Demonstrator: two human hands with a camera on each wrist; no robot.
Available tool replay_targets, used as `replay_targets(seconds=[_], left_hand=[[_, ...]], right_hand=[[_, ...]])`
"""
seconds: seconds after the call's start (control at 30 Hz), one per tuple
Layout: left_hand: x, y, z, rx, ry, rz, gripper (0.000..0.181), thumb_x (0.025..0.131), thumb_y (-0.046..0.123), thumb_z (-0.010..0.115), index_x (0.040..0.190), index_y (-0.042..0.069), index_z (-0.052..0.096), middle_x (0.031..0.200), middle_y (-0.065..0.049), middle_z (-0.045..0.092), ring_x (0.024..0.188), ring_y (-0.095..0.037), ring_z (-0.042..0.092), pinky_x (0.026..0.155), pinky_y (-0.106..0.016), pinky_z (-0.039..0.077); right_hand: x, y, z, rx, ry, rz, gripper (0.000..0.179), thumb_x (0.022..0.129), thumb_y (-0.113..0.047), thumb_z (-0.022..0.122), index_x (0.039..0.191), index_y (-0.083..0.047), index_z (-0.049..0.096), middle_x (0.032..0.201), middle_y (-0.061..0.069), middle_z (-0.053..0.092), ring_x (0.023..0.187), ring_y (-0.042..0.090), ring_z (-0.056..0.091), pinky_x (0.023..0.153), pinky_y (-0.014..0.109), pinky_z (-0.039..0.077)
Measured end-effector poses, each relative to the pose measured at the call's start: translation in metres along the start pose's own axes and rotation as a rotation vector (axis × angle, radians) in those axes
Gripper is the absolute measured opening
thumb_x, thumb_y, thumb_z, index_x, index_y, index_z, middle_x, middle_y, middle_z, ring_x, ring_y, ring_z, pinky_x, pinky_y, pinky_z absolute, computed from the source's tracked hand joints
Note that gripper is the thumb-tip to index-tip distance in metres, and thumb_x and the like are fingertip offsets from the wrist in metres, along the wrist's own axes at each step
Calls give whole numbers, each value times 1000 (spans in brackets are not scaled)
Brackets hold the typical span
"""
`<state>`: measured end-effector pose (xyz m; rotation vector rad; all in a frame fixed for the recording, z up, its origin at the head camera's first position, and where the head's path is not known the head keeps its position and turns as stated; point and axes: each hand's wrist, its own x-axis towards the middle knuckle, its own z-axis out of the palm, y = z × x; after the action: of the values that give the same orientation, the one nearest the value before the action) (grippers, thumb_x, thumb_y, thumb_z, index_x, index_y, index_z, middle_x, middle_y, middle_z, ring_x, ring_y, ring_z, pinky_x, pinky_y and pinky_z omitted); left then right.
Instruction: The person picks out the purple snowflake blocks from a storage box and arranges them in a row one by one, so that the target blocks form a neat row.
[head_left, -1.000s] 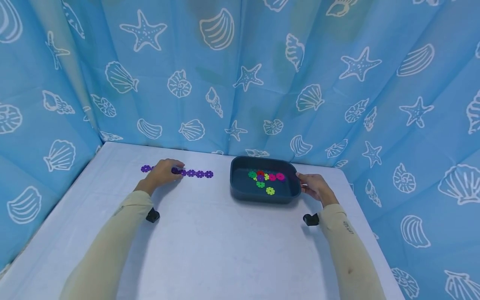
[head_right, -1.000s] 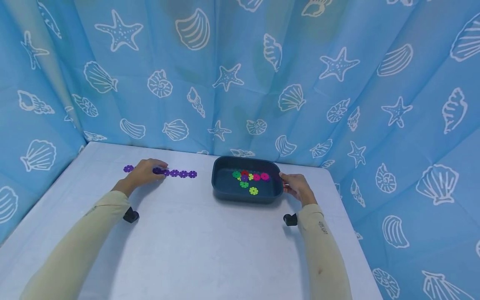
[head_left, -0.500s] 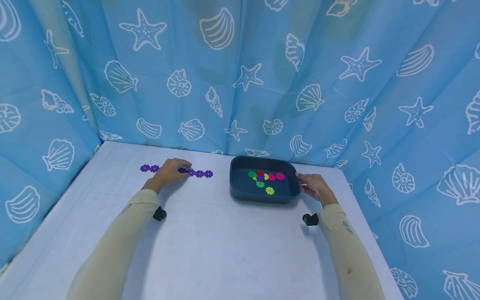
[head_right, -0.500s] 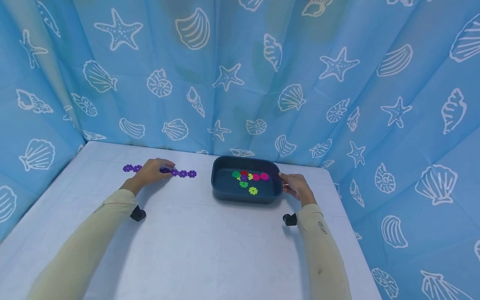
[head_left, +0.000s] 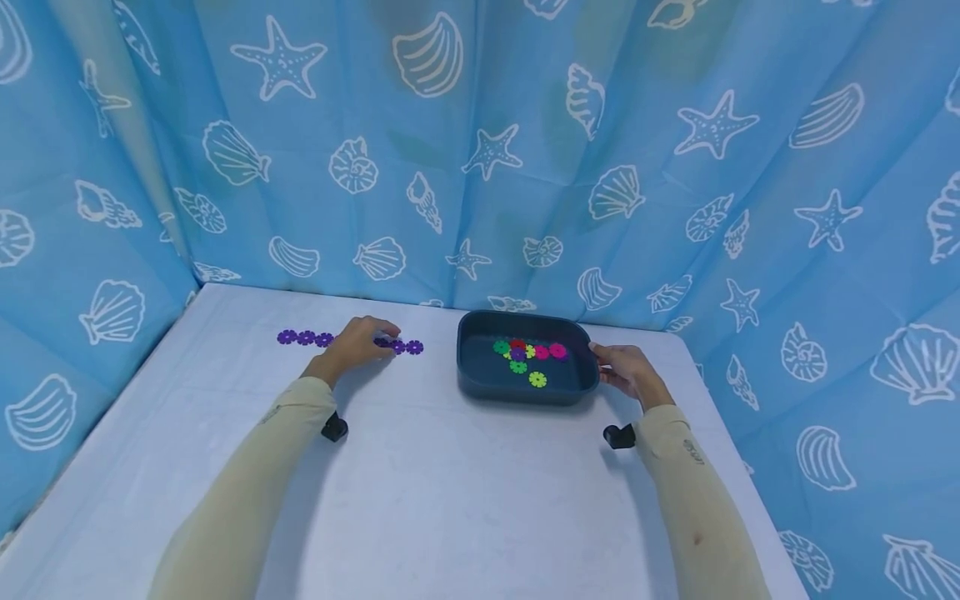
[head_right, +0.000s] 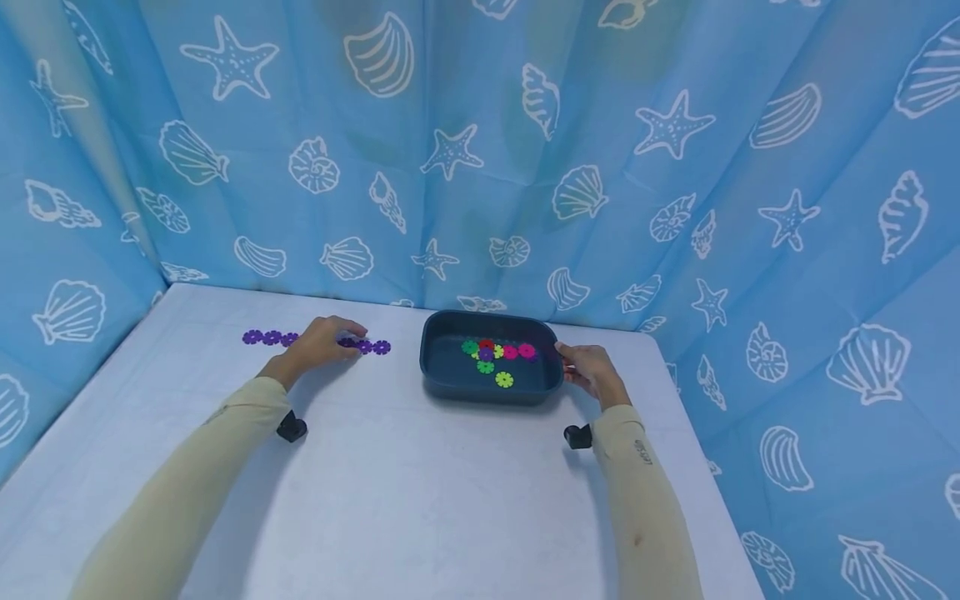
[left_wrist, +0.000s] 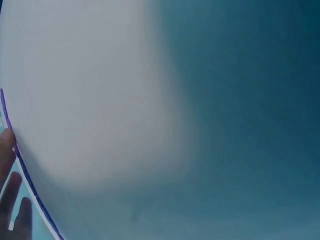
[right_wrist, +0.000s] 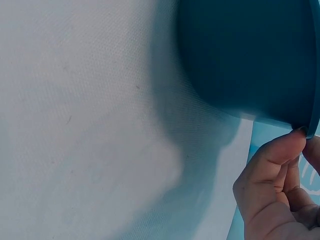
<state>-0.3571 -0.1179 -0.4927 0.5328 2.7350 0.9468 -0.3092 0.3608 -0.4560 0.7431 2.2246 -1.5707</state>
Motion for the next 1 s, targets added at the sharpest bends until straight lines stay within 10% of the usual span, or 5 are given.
replay_targets(seconds=[0.77,1.0], left_hand=[[14,23,13,28,-18,42,37,88,9,71,125,7,65,125,-11,64,127,-33,50,108,-51,36],[27,51,11,-88,126,122,39,89,16,71,127,8,64,130,-9,61,130,-31,46,110,-51,34]], right_hand=[[2,0,1,12,-7,14,59,99,-36,56,144,0,41,124,15,50,97,22,53,77,22,54],[2,0,-2,26,-10,4,61,99,-36,56,144,2,41,123,15,50,93,20,54,76,23,54]])
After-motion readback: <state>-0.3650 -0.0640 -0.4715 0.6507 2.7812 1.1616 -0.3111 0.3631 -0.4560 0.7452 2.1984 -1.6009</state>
